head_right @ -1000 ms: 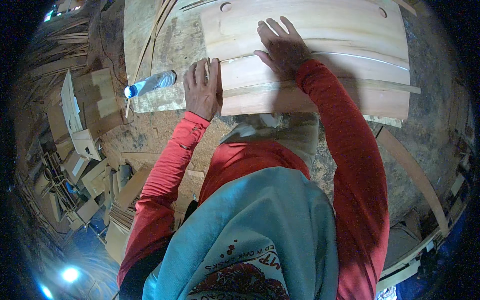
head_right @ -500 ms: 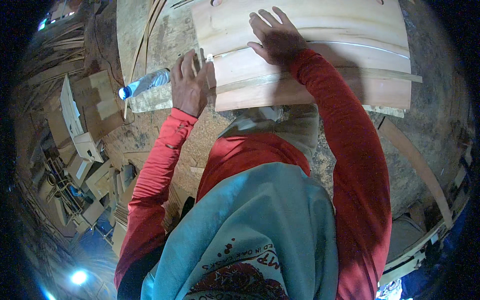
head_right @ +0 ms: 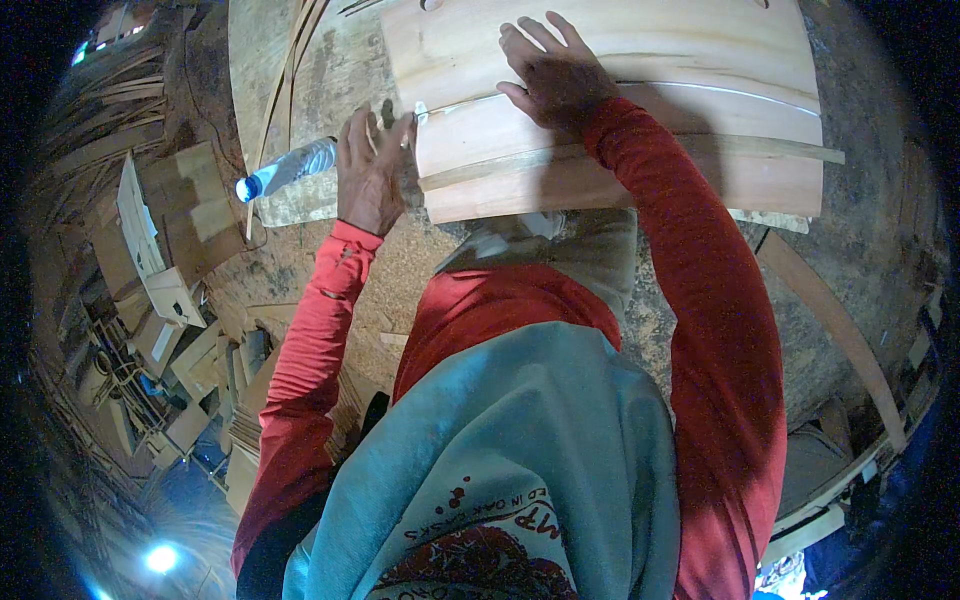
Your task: Applying glue to wood strips and measuring them on a board for assembly.
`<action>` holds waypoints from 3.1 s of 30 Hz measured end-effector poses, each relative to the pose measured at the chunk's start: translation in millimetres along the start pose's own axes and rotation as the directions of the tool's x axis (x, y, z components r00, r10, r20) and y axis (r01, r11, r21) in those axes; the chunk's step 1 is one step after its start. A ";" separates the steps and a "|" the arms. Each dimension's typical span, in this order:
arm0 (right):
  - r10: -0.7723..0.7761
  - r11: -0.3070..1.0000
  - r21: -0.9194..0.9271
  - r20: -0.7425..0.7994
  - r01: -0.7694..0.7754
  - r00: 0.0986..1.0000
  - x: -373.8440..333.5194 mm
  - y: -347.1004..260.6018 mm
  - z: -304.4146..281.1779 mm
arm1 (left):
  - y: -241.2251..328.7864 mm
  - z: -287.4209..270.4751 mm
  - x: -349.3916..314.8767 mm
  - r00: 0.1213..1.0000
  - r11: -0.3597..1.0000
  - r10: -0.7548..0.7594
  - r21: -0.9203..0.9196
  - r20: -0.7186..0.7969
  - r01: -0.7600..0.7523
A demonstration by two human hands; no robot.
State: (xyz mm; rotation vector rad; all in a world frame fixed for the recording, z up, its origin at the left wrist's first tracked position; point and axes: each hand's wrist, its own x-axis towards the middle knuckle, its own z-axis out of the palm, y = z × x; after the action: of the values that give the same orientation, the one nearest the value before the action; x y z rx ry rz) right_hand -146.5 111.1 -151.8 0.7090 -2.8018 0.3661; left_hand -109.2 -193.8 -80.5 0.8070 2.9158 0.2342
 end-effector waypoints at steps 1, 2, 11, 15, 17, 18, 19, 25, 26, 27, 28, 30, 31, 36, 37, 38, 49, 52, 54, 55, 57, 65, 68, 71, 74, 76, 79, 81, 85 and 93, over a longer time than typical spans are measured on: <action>-0.008 1.000 0.005 -0.018 0.008 1.000 -0.7 0.3 -0.3 | -0.6 0.4 3.7 1.000 1.000 -0.015 0.011 -0.017 0.015; -0.016 1.000 0.010 -0.037 0.017 0.999 -0.8 0.2 -0.3 | -0.8 0.4 5.0 0.999 0.999 -0.029 0.021 -0.035 0.030; -0.064 0.998 0.008 -0.105 0.066 0.992 -0.1 6.0 9.1 | -6.2 2.0 -3.7 1.000 0.998 -0.012 0.061 -0.021 0.013; -0.059 0.998 0.004 -0.127 0.060 0.990 -0.7 8.3 11.2 | -15.4 -4.5 -18.6 0.999 0.990 -0.039 -0.138 -0.007 0.038; -0.063 0.998 0.004 -0.101 0.064 0.993 -2.1 8.9 9.7 | -22.7 -13.1 -40.7 0.979 0.917 -0.205 -0.347 0.016 0.198; -0.068 0.998 0.009 -0.107 0.069 0.992 0.0 7.4 10.0 | -30.8 -10.8 -51.8 0.977 0.918 -0.211 -0.340 0.014 0.203; -0.065 0.998 0.012 -0.105 0.067 0.992 0.7 6.3 9.8 | -38.1 -5.7 -63.3 0.956 0.886 -0.288 -0.366 0.050 0.286; -0.053 0.999 -0.003 -0.066 0.053 0.996 -0.7 6.0 6.2 | -37.6 4.3 -68.3 0.938 0.902 -0.344 -0.258 0.055 0.346; -0.045 0.999 -0.001 -0.054 0.045 0.998 0.1 5.6 5.1 | -41.2 8.1 -72.9 0.936 0.901 -0.348 -0.256 0.053 0.350; -0.046 0.999 0.002 -0.054 0.046 0.997 0.9 5.1 4.2 | -45.8 11.1 -78.6 0.924 0.883 -0.380 -0.277 0.054 0.379; -0.047 0.999 -0.009 -0.045 0.047 0.998 2.0 4.8 3.1 | -50.7 13.9 -83.8 0.910 0.864 -0.411 -0.297 0.055 0.408; -0.049 0.999 -0.018 -0.035 0.049 0.998 1.7 4.1 3.6 | -58.5 18.2 -86.1 0.912 0.868 -0.407 -0.290 0.053 0.404; -0.043 0.999 0.002 -0.020 0.043 0.999 1.2 4.4 4.4 | -60.3 19.5 -84.7 0.914 0.872 -0.401 -0.285 0.051 0.399; -0.052 0.999 0.010 -0.033 0.052 0.998 -0.6 5.5 7.0 | -59.8 16.1 -71.3 0.936 0.918 -0.345 -0.183 0.062 0.351; -0.051 0.999 0.010 -0.028 0.051 0.998 -0.1 5.3 6.9 | -58.4 15.6 -70.5 0.939 0.932 -0.335 -0.121 0.078 0.343; -0.050 0.999 0.010 -0.024 0.050 0.998 0.4 5.3 6.7 | -56.8 14.8 -70.1 0.941 0.942 -0.326 -0.058 0.095 0.332; -0.072 0.997 0.023 -0.052 0.074 0.996 -1.7 9.6 10.6 | -11.1 3.3 -28.1 0.978 0.922 -0.200 -0.326 0.057 0.207; -0.083 0.996 0.036 -0.073 0.086 0.994 -0.2 8.2 10.1 | -3.4 13.1 -15.1 0.991 0.979 -0.125 -0.154 0.045 0.130; -0.078 0.996 0.038 -0.072 0.081 0.994 0.3 7.8 10.5 | 3.3 16.6 -10.1 0.997 0.995 -0.075 -0.064 -0.004 0.075; -0.079 0.996 0.040 -0.079 0.083 0.994 0.5 9.1 11.3 | 7.4 15.7 -8.1 0.996 0.995 -0.086 -0.045 0.030 0.087; -0.078 0.996 0.043 -0.085 0.082 0.993 0.1 10.6 12.9 | 12.6 12.5 -6.7 0.994 0.995 -0.096 -0.015 0.047 0.097; -0.070 0.997 0.007 -0.126 0.072 0.990 -1.9 11.2 15.9 | 14.9 -13.9 3.5 0.993 0.994 -0.092 0.063 0.070 0.088; -0.077 0.997 0.009 -0.125 0.078 0.989 1.3 8.7 16.0 | 8.5 -2.6 -0.6 0.995 0.998 -0.055 -0.015 0.079 0.056; -0.086 0.996 0.012 -0.150 0.089 0.985 -1.2 10.4 16.1 | 7.5 -10.2 6.0 1.000 0.995 -0.028 -0.092 0.000 0.028; -0.097 0.995 0.012 -0.170 0.100 0.981 -0.4 12.5 17.7 | 9.2 -8.1 20.4 0.997 0.998 -0.068 -0.017 0.034 0.068; -0.093 0.995 0.011 -0.167 0.096 0.982 0.0 11.0 16.9 | 13.5 -10.7 14.8 0.996 0.998 -0.053 -0.031 0.077 0.055; -0.088 0.996 0.009 -0.161 0.091 0.983 -1.1 10.8 16.0 | 10.8 -17.2 -3.2 0.993 0.998 -0.018 -0.055 0.118 0.025; -0.093 0.996 0.003 -0.159 0.094 0.983 -0.1 10.9 16.1 | 1.4 -17.8 -11.4 0.996 0.999 -0.014 -0.030 0.094 0.017; -0.105 0.994 0.005 -0.164 0.108 0.981 -2.2 11.9 17.7 | 11.0 -10.8 -4.6 0.994 0.990 -0.095 -0.099 0.045 0.099; -0.087 0.996 -0.014 -0.107 0.086 0.990 -3.9 9.4 13.8 | 31.1 -8.7 5.5 0.999 0.999 0.037 -0.013 0.014 -0.037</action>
State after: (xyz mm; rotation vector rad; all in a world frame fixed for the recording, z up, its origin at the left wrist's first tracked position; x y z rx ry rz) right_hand -150.0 116.8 -167.6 0.7820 -2.6605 0.3638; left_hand -99.6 -165.7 -66.9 0.8572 2.8850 0.2490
